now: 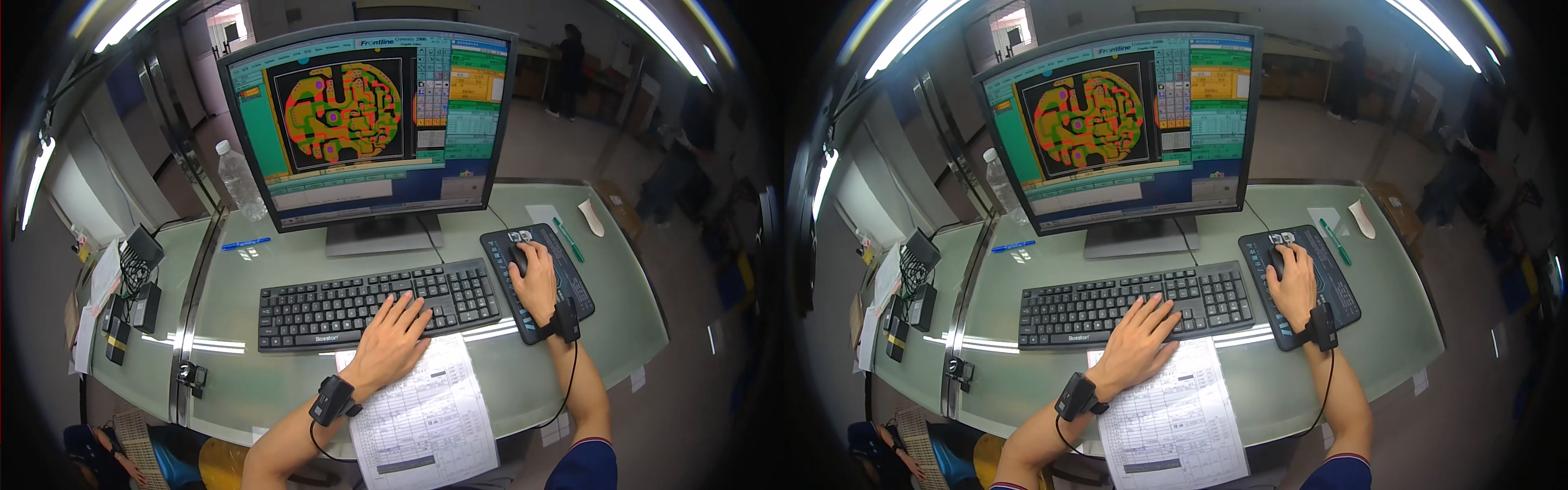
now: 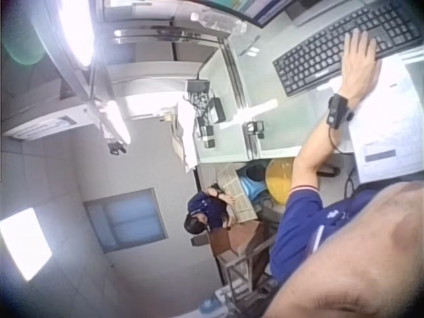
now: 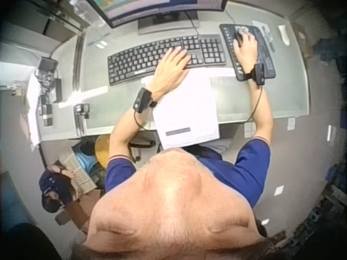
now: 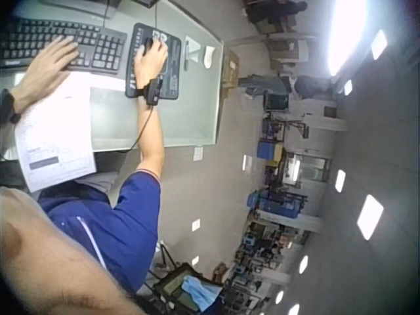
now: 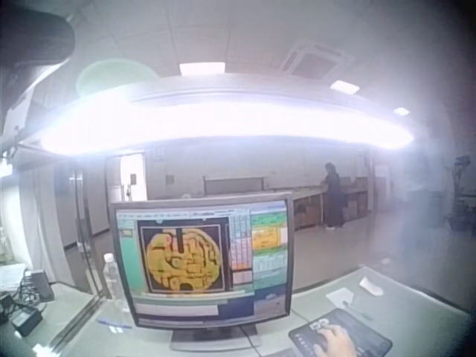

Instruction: Using technical CAM/CAD software on a computer to inspect drawings while referencing a physical document.

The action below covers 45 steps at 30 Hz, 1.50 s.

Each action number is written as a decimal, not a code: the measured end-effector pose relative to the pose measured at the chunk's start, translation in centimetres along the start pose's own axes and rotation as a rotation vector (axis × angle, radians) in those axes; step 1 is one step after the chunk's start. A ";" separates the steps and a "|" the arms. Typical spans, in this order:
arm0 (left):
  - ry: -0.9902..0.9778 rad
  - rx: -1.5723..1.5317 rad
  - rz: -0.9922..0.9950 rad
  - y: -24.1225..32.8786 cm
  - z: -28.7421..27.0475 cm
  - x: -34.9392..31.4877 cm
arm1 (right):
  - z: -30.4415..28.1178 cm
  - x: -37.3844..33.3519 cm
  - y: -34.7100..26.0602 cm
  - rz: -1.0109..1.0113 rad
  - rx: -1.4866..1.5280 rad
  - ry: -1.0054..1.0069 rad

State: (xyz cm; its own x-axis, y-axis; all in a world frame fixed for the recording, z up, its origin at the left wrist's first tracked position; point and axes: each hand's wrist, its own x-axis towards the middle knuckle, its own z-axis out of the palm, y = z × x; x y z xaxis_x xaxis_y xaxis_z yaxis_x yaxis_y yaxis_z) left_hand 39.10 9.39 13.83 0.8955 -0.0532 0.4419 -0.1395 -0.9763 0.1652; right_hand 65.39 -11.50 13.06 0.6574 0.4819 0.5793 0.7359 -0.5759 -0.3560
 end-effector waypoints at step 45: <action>0.003 0.003 -0.002 0.1 0.0 -0.2 | 0.0 0.0 -0.1 0.009 0.012 -0.008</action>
State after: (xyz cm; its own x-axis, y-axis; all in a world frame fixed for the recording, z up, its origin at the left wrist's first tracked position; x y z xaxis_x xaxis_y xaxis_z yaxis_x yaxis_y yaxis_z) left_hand 38.89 9.34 13.70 0.8945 -0.0509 0.4443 -0.1368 -0.9770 0.1635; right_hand 65.33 -11.46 13.04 0.6656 0.4815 0.5703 0.7315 -0.5725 -0.3703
